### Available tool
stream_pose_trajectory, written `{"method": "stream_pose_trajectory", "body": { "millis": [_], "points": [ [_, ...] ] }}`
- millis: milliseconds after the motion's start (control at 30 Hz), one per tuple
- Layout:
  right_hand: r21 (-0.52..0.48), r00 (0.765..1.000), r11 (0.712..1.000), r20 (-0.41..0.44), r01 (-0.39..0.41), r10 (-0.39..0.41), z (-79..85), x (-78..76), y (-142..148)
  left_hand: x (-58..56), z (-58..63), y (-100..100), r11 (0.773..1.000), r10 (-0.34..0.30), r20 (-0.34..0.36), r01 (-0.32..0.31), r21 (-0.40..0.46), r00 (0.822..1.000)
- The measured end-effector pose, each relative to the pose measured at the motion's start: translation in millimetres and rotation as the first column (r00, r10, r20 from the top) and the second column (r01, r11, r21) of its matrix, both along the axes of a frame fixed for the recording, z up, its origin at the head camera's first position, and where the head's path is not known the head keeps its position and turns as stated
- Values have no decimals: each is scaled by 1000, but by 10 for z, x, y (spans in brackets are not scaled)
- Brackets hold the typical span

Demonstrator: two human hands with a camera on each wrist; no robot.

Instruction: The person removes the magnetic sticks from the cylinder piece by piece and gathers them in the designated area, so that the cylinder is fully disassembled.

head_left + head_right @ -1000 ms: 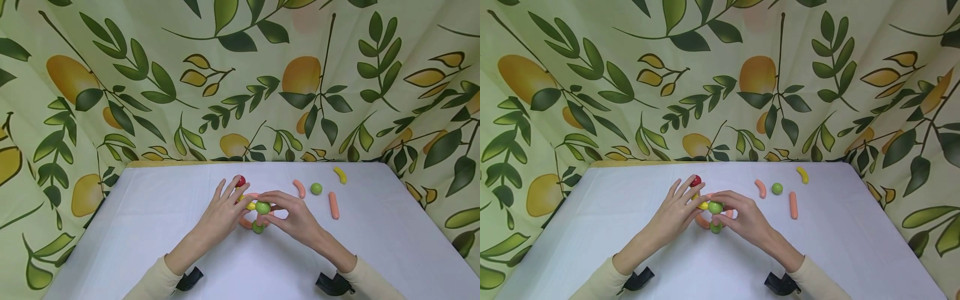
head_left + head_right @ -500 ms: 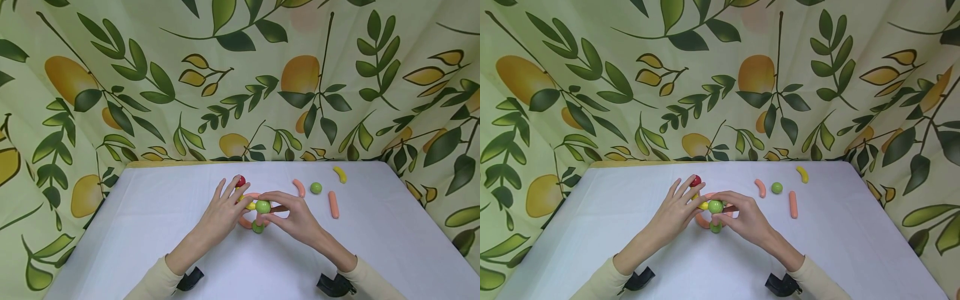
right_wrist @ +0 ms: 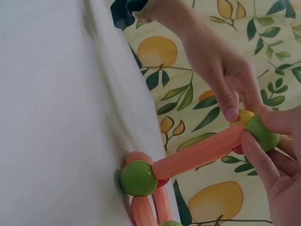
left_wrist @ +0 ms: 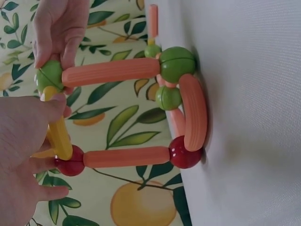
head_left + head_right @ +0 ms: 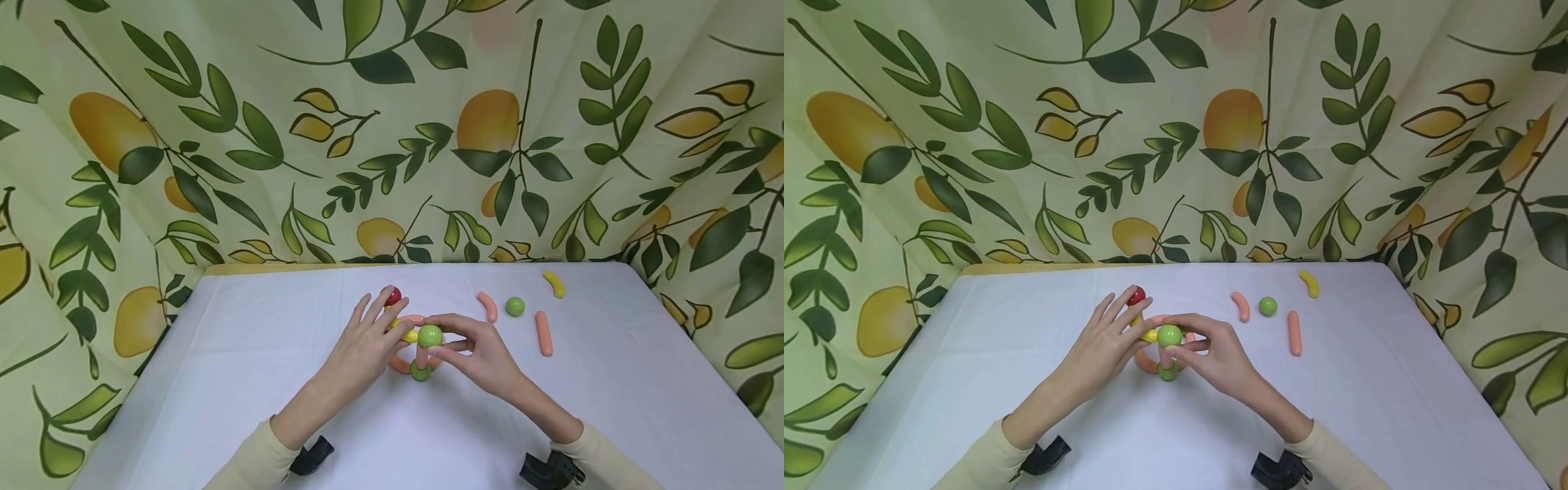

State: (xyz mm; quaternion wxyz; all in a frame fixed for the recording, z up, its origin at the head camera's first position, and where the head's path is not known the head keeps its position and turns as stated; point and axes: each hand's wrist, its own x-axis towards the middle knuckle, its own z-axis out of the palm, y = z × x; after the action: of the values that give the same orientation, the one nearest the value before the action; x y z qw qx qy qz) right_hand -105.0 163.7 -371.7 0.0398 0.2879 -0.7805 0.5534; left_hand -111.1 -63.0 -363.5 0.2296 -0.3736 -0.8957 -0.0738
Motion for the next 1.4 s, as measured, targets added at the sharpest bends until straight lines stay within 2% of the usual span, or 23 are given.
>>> {"method": "stream_pose_trajectory", "body": {
  "millis": [333,533,767,933,1200,1400],
  "points": [
    [-2,991,1000,129,30,-30,5,28,-18,-1,-3,-13,1000,-4,7,4,3,1000],
    [0,987,999,155,43,-42,16,39,-27,-4,-5,-18,1000,-11,4,11,19,1000],
    [-41,977,998,209,38,-29,43,45,-28,-11,4,-3,1000,-5,5,5,16,1000],
    [-34,977,998,207,60,-52,38,48,-36,-16,1,3,1000,-3,2,3,18,1000],
    [-32,985,993,135,110,-105,16,45,-3,-18,1,32,999,-19,10,19,35,1000],
    [-1,967,976,139,216,-214,61,-2,91,-27,-13,-6,1000,-11,0,11,14,1000]
  ]
}}
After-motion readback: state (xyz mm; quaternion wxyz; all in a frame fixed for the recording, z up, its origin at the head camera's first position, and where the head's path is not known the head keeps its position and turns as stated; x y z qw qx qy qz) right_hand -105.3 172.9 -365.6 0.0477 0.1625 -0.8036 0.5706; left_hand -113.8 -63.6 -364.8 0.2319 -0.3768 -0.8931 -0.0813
